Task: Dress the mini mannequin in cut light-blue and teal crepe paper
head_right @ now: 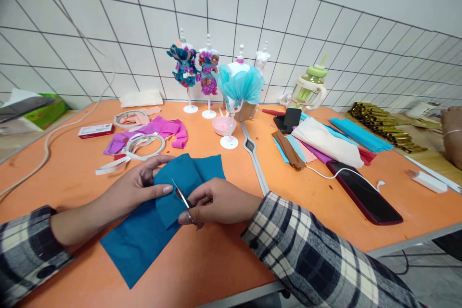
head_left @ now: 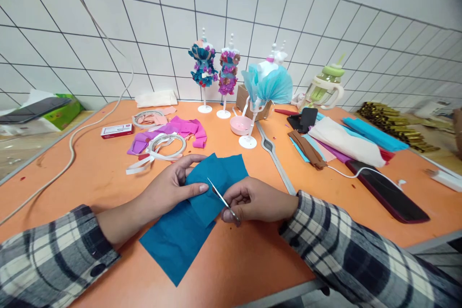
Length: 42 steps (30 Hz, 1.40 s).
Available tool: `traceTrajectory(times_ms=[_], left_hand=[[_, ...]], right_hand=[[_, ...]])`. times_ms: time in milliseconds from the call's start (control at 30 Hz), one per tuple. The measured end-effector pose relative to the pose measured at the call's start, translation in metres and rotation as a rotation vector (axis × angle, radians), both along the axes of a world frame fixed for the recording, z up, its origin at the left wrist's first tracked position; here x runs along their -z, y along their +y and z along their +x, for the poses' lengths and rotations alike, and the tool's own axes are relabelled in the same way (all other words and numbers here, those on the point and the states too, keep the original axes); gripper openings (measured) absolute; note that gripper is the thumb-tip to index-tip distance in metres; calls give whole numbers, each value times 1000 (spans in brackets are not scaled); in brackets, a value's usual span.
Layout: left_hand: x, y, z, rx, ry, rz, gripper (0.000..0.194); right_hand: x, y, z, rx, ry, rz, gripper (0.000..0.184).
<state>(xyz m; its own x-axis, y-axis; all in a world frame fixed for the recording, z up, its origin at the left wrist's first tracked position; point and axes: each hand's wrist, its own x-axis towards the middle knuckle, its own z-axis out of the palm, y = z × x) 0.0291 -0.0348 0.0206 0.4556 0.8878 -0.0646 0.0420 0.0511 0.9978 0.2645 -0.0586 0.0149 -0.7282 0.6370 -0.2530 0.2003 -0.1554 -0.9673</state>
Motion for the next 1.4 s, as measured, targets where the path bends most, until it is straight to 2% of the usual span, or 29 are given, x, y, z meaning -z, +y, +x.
traceTrajectory(times_ms=[400, 1400], left_hand=[[0, -2, -1, -10, 21, 19, 59], [1, -3, 0, 0, 13, 26, 59]], right_hand=[[-2, 0, -1, -10, -5, -1, 48], [-3, 0, -1, -9, 1, -10, 43]])
